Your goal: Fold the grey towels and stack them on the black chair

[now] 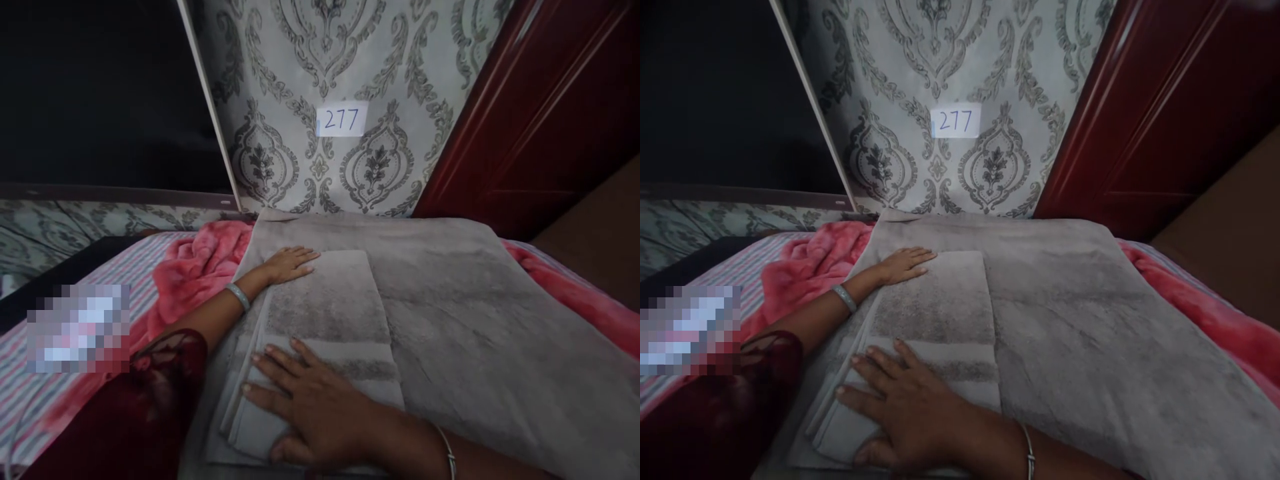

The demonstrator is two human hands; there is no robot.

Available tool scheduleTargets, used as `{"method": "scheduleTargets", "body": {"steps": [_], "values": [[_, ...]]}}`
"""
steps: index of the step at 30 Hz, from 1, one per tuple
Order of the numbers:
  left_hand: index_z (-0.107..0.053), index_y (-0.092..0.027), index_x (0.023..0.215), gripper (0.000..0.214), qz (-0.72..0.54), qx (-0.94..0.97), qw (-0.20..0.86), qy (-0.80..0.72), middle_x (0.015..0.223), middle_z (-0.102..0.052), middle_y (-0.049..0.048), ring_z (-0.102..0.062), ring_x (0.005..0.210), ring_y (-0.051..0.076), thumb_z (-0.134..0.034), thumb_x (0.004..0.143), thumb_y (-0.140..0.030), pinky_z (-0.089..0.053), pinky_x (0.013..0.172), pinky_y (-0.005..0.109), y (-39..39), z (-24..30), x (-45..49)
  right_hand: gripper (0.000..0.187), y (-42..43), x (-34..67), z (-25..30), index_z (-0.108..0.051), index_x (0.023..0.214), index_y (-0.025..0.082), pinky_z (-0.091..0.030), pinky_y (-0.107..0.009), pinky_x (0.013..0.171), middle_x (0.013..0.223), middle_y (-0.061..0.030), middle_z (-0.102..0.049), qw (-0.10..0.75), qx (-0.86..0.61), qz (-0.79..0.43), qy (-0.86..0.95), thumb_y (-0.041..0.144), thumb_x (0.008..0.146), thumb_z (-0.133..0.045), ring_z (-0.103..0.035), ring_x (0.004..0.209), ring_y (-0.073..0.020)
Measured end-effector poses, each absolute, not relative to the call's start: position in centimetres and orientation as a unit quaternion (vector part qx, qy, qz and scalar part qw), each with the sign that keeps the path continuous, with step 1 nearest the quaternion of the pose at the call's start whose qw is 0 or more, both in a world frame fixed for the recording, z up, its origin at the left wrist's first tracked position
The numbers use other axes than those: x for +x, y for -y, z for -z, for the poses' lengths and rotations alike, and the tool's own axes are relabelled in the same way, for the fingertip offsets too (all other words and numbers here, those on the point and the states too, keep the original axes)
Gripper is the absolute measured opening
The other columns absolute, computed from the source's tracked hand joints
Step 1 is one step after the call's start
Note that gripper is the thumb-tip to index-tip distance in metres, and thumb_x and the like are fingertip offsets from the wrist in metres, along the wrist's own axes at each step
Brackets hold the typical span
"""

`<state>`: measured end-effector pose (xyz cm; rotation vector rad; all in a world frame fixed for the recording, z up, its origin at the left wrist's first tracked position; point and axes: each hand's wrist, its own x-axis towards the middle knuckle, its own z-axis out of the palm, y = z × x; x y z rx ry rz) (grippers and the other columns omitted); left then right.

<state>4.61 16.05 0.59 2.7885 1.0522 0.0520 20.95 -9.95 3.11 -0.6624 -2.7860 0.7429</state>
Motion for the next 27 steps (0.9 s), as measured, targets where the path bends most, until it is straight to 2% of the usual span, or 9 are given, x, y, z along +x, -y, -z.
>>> {"method": "scheduleTargets", "body": {"steps": [7, 12, 19, 24, 27], "values": [[-0.032, -0.026, 0.158, 0.063, -0.032, 0.911, 0.037, -0.409, 0.164, -0.032, 0.0119, -0.027, 0.152, 0.031, -0.028, 0.101, -0.054, -0.019, 0.122, 0.054, -15.1, -0.9, 5.0, 0.073, 9.9, 20.5, -2.2, -0.019, 0.162, 0.027, 0.004, -0.047, 0.126, 0.169, -0.0072, -0.003, 0.092, -0.232, -0.225, 0.942, 0.059, 0.102, -0.044, 0.002, 0.156, -0.0213], [-0.036, -0.020, 0.156, 0.062, -0.081, 0.901, -0.016, -0.426, 0.166, -0.024, 0.0168, -0.022, 0.153, 0.034, -0.036, 0.100, -0.049, -0.010, 0.123, 0.060, -12.4, -2.5, 4.9, 0.075, 10.0, 20.3, -1.3, -0.019, 0.162, 0.029, 0.003, -0.048, 0.126, 0.169, -0.0052, -0.003, 0.077, -0.237, -0.203, 0.947, 0.062, 0.100, -0.046, 0.000, 0.156, -0.0224], [-0.031, -0.031, 0.157, 0.066, -0.039, 0.950, 0.072, -0.302, 0.168, -0.023, 0.0080, -0.016, 0.155, 0.029, -0.034, 0.099, -0.062, -0.008, 0.124, 0.057, -4.5, -1.8, 3.4, 0.084, 11.8, 19.7, -0.7, -0.015, 0.163, 0.020, 0.005, -0.050, 0.125, 0.169, -0.0127, -0.002, 0.078, -0.265, -0.200, 0.940, 0.064, 0.099, -0.045, 0.004, 0.156, -0.0244], [-0.030, -0.029, 0.158, 0.066, -0.051, 0.939, 0.067, -0.334, 0.168, -0.021, 0.0077, -0.014, 0.156, 0.029, -0.033, 0.100, -0.061, -0.006, 0.125, 0.055, -3.3, -0.5, 2.9, 0.085, 13.8, 19.4, -1.0, -0.008, 0.163, 0.018, 0.006, -0.044, 0.126, 0.169, -0.0100, -0.002, 0.075, -0.256, -0.231, 0.936, 0.058, 0.100, -0.048, 0.006, 0.156, -0.0206], [-0.030, -0.031, 0.158, 0.065, -0.060, 0.939, 0.062, -0.333, 0.167, -0.022, 0.0075, -0.016, 0.155, 0.028, -0.033, 0.100, -0.061, -0.007, 0.125, 0.054, -3.5, -0.7, 3.0, 0.083, 15.7, 19.8, -1.9, -0.008, 0.163, 0.018, 0.003, -0.041, 0.127, 0.169, -0.0076, -0.005, 0.082, -0.246, -0.274, 0.926, 0.057, 0.101, -0.048, 0.005, 0.156, -0.0189]]}}
